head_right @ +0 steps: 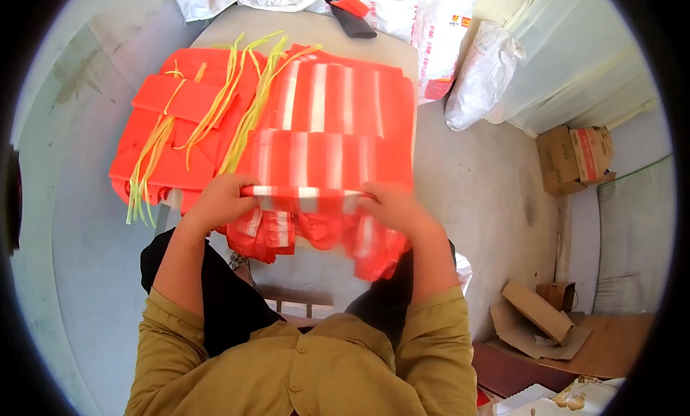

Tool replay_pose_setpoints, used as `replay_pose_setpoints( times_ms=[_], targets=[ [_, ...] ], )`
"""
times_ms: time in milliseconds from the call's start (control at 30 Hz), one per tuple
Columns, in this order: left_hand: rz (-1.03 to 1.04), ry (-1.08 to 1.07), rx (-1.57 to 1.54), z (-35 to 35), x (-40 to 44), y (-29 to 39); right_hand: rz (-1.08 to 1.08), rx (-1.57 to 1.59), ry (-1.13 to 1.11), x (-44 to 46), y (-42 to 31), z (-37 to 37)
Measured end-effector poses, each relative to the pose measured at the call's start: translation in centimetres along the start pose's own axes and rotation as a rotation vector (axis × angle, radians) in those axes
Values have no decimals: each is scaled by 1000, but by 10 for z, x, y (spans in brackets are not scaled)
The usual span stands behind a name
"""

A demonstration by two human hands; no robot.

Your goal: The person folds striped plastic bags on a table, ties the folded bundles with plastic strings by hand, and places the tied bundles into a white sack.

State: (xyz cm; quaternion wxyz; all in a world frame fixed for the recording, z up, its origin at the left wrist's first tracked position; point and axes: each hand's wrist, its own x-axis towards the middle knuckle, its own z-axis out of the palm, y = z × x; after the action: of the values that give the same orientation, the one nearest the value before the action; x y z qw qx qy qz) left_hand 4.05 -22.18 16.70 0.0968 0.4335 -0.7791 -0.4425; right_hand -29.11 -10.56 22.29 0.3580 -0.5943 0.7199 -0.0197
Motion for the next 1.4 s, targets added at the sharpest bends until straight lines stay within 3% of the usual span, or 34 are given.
replay_pose_setpoints(
  times_ms=[100,200,233,333,567,667,800,900,1100,1200,1300,1400],
  targets=[
    [-50,74,-189,9,9,-13,9,139,143,16,37,5],
    [-91,167,-172,10,12,-4,-30,579,301,30,88,18],
    [-92,187,-168,13,14,-6,-63,852,294,30,97,24],
    [-97,235,-135,18,20,-11,-15,980,402,27,108,45],
    [-114,365,-25,31,23,-18,78,681,548,22,98,65],
    [-120,431,-49,28,20,-24,-66,745,693,18,97,80],
    [-98,473,-62,18,9,-45,-12,776,756,5,98,90],
    [-306,173,-276,12,1,-48,22,759,744,1,97,94],
    [-171,113,-332,27,-6,-52,98,876,692,2,82,87],
    [-105,283,-431,41,-2,-65,-7,831,741,10,88,93],
    [-135,304,-355,29,-5,-61,-32,864,781,8,92,97],
    [-144,182,-322,23,-7,-61,43,917,769,2,90,97]
  ],
)
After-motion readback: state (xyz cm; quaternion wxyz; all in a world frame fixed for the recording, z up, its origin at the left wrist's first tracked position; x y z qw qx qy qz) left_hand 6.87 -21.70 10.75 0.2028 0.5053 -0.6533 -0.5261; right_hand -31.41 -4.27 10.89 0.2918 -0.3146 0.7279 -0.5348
